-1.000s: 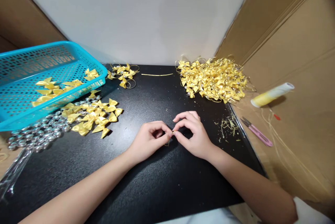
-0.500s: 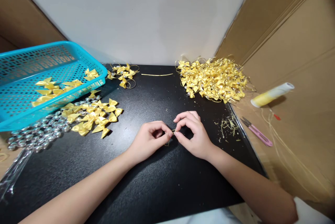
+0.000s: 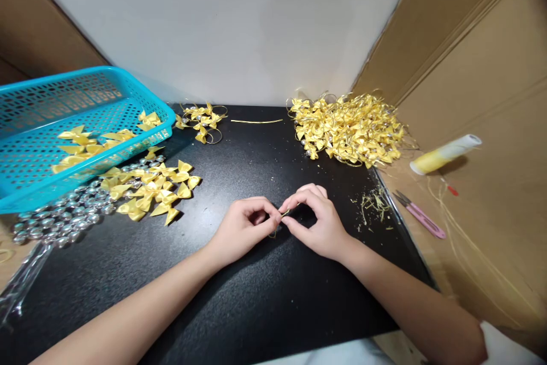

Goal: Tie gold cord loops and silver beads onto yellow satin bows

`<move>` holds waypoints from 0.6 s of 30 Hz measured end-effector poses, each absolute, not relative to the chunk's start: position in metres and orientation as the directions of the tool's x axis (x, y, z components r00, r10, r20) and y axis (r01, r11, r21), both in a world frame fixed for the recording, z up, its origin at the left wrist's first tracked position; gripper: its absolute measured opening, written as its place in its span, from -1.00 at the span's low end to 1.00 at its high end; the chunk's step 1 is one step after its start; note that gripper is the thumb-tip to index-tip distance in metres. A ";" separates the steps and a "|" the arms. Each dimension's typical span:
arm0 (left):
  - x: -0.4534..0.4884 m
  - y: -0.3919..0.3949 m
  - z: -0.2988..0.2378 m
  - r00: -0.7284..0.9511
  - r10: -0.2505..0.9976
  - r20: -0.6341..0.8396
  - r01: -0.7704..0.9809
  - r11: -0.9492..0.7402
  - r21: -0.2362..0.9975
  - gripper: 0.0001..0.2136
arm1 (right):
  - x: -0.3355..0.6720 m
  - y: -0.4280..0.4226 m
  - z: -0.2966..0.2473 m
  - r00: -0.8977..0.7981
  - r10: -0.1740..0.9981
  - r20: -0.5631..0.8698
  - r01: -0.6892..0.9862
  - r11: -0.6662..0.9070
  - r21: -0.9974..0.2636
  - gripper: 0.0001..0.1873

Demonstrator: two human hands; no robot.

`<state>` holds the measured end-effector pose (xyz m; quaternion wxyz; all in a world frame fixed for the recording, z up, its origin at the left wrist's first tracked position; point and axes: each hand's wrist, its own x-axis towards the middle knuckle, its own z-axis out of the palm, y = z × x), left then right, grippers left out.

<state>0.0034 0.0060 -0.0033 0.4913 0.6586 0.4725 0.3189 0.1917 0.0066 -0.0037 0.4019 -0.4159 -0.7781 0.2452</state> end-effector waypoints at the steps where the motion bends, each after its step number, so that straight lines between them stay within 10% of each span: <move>1: 0.003 0.006 -0.003 0.353 0.934 -0.046 0.310 -0.070 0.948 -0.81 | 0.192 0.007 -0.004 -0.322 0.844 0.429 0.449 0.535 -0.715 -0.86; 18: 0.004 0.006 -0.001 0.360 0.931 -0.063 0.306 -0.054 0.951 -0.82 | 0.193 0.007 -0.006 -0.272 0.835 0.478 0.438 0.550 -0.711 -0.83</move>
